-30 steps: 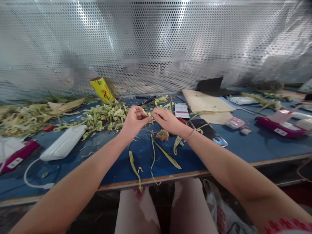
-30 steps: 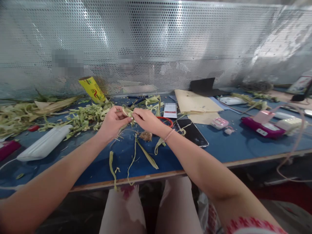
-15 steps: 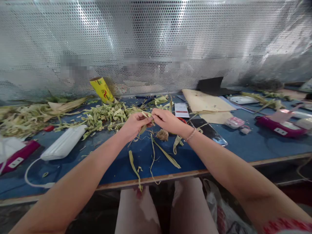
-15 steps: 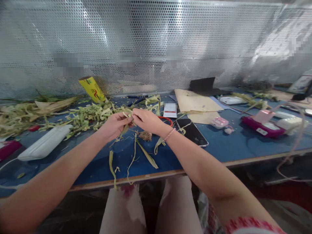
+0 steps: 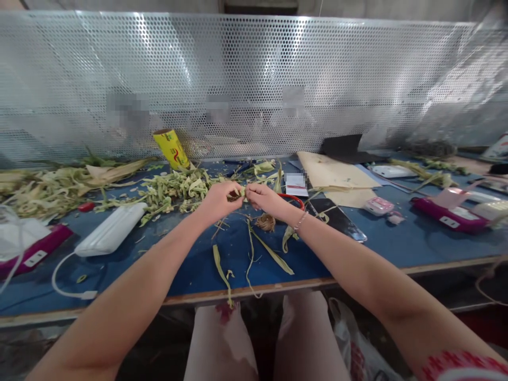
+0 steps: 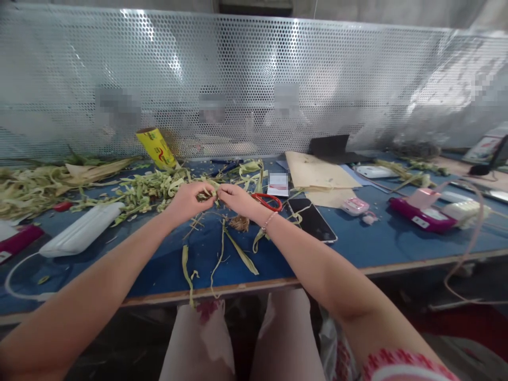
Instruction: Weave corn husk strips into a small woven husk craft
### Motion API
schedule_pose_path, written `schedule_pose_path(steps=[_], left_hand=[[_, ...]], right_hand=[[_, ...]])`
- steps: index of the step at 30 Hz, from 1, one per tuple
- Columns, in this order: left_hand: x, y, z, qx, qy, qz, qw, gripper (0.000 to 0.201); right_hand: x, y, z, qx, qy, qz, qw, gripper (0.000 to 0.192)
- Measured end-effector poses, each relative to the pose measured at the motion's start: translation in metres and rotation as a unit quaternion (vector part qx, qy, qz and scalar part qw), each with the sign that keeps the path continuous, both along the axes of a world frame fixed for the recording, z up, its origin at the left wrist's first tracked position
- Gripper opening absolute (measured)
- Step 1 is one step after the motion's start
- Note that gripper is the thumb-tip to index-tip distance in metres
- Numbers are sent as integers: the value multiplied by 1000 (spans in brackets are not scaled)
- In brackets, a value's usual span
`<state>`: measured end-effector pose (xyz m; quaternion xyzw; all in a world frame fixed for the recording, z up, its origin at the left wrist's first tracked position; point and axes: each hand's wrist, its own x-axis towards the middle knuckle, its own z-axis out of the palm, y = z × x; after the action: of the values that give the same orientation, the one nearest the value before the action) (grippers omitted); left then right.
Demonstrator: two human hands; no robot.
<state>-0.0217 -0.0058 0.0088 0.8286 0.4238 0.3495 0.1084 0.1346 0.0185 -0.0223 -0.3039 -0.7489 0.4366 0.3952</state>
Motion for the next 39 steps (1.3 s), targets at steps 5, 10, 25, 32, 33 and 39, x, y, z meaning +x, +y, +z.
schedule_pose_path(steps=[5,10,25,32,33,39], left_hand=[[4,2,-6,2,-27,24,999,12],[5,6,-12,-17,-68,19,997,14],[-8,25,-10,-111,-383,43,916,9],[-17,36,-13,-100,-425,92,895,8],[-18,38,-16,-96,-416,104,898,7],[-23,48,-27,-76,-376,100,918,7]], right_hand=[[0,-1,2,67,-48,-58,995,22],[0,-6,7,142,-96,-107,979,22],[23,-2,18,225,-46,-228,946,29],[-1,-6,-1,380,-185,-80,903,22],[-8,-10,-5,408,-215,-34,887,26],[-25,-32,-12,453,-355,21,817,38]])
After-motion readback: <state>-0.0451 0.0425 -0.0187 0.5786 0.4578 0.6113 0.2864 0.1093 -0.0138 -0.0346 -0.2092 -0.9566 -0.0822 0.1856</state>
